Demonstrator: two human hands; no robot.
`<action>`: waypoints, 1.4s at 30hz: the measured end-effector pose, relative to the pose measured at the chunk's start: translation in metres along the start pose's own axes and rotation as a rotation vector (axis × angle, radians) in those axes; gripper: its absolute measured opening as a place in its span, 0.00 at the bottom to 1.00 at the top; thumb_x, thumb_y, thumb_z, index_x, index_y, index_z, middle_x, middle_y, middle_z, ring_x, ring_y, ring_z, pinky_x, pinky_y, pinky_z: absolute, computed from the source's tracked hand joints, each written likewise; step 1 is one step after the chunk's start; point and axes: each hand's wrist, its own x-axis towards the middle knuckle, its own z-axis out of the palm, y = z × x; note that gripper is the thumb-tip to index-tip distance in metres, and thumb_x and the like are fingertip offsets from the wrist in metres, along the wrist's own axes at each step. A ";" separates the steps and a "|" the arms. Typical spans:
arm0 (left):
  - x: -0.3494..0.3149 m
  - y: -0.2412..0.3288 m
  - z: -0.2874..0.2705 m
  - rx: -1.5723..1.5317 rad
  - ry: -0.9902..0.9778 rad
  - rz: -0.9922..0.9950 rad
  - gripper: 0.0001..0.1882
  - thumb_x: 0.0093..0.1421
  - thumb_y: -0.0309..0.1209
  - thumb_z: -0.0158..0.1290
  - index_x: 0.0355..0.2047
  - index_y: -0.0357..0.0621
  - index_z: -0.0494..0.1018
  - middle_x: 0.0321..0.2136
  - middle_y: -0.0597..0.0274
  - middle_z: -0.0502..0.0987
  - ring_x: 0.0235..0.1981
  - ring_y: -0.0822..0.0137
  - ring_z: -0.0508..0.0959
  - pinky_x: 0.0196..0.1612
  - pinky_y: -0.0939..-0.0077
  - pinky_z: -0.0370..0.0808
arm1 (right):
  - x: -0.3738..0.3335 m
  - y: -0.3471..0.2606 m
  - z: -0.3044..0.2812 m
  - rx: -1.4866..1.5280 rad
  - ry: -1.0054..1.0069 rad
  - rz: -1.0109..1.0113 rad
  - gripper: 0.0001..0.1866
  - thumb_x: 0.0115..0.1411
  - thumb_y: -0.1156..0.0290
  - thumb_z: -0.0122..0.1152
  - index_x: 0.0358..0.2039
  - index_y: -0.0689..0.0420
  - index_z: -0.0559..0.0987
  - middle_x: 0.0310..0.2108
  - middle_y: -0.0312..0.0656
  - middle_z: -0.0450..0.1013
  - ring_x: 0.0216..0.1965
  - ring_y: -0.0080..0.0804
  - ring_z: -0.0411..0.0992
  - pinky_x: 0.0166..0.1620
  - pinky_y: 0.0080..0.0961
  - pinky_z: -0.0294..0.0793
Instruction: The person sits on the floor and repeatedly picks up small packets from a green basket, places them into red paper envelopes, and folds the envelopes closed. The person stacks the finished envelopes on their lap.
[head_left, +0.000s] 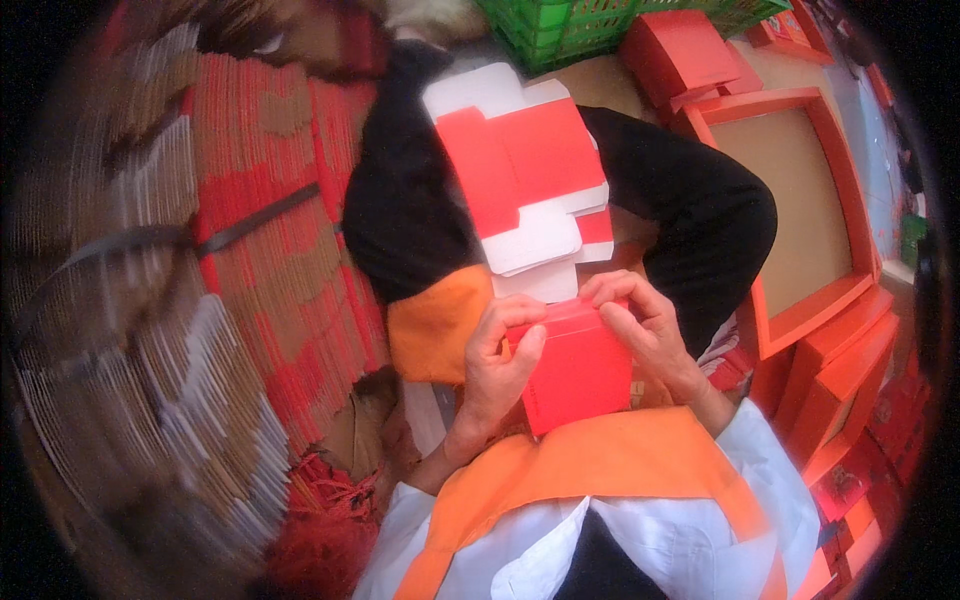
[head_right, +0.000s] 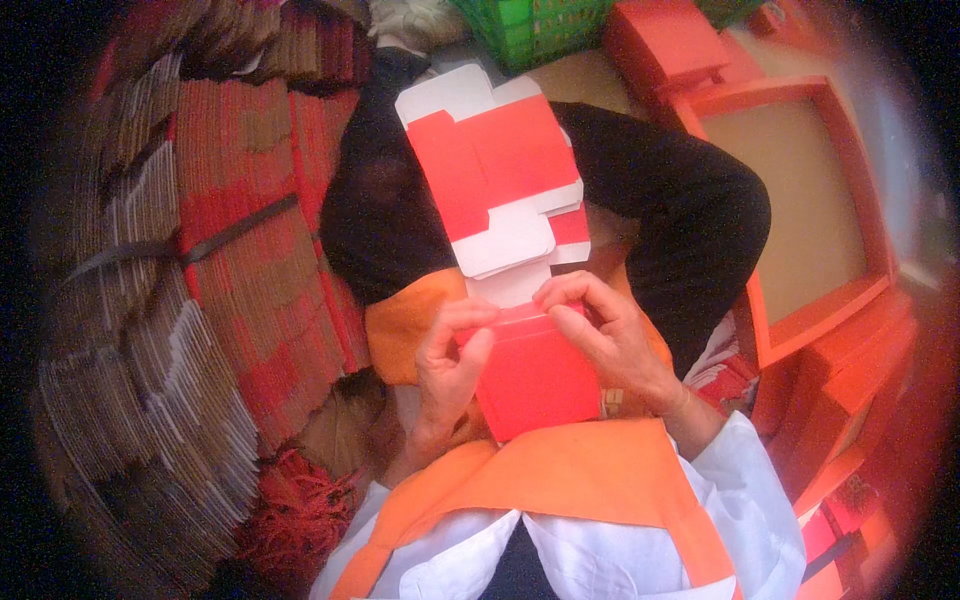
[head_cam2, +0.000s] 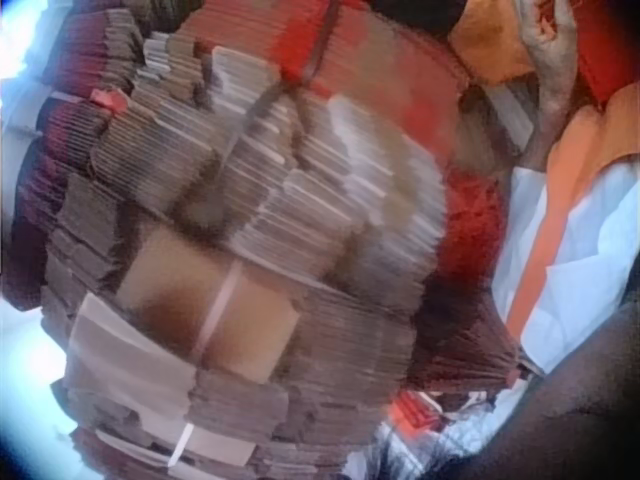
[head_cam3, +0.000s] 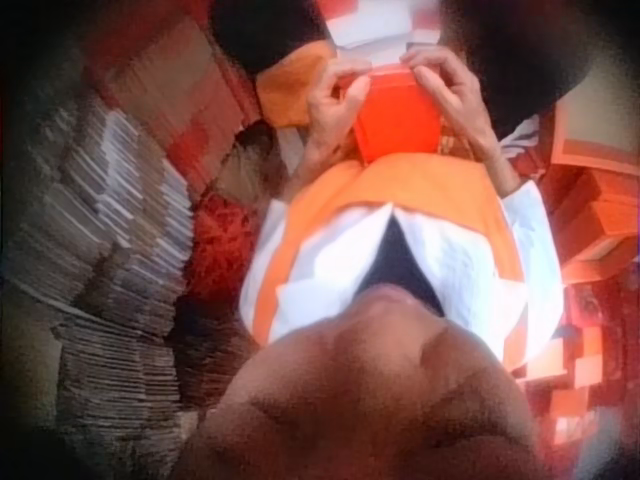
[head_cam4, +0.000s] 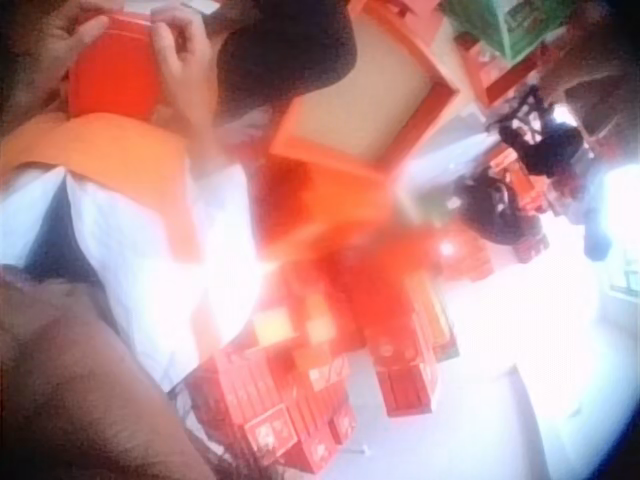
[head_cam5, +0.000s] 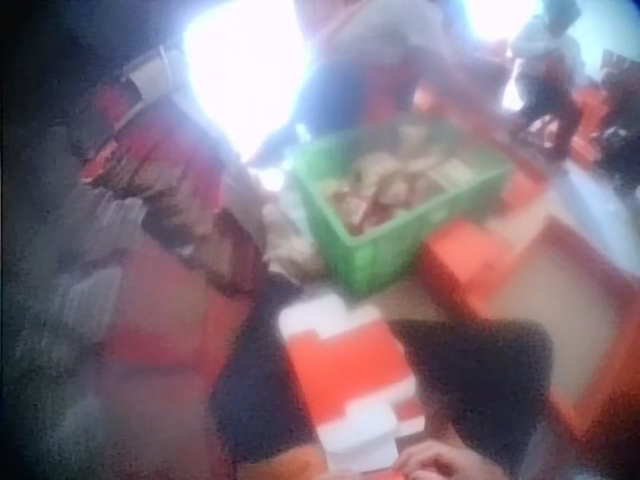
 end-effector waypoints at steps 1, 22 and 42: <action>-0.001 -0.001 -0.001 -0.020 -0.002 0.008 0.07 0.53 0.21 0.49 0.34 0.38 0.69 0.34 0.58 0.70 0.39 0.67 0.71 0.43 0.78 0.68 | -0.001 0.002 0.000 -0.007 -0.002 -0.001 0.03 0.57 0.78 0.46 0.30 0.61 0.69 0.37 0.42 0.68 0.40 0.25 0.66 0.44 0.20 0.65; 0.025 0.034 -0.019 0.532 -0.299 0.241 0.17 0.47 0.32 0.60 0.34 0.40 0.68 0.36 0.53 0.74 0.40 0.55 0.73 0.43 0.68 0.70 | 0.010 -0.009 -0.003 -0.376 -0.145 -0.227 0.03 0.52 0.77 0.56 0.28 0.62 0.74 0.34 0.42 0.71 0.37 0.31 0.69 0.39 0.23 0.69; 0.086 -0.034 -0.054 -0.520 0.622 -0.202 0.31 0.57 0.43 0.49 0.56 0.45 0.53 0.48 0.56 0.65 0.47 0.61 0.68 0.47 0.64 0.67 | 0.486 -0.084 -0.163 -1.751 -0.085 -0.419 0.21 0.54 0.57 0.51 0.45 0.55 0.67 0.34 0.57 0.70 0.36 0.47 0.71 0.37 0.38 0.70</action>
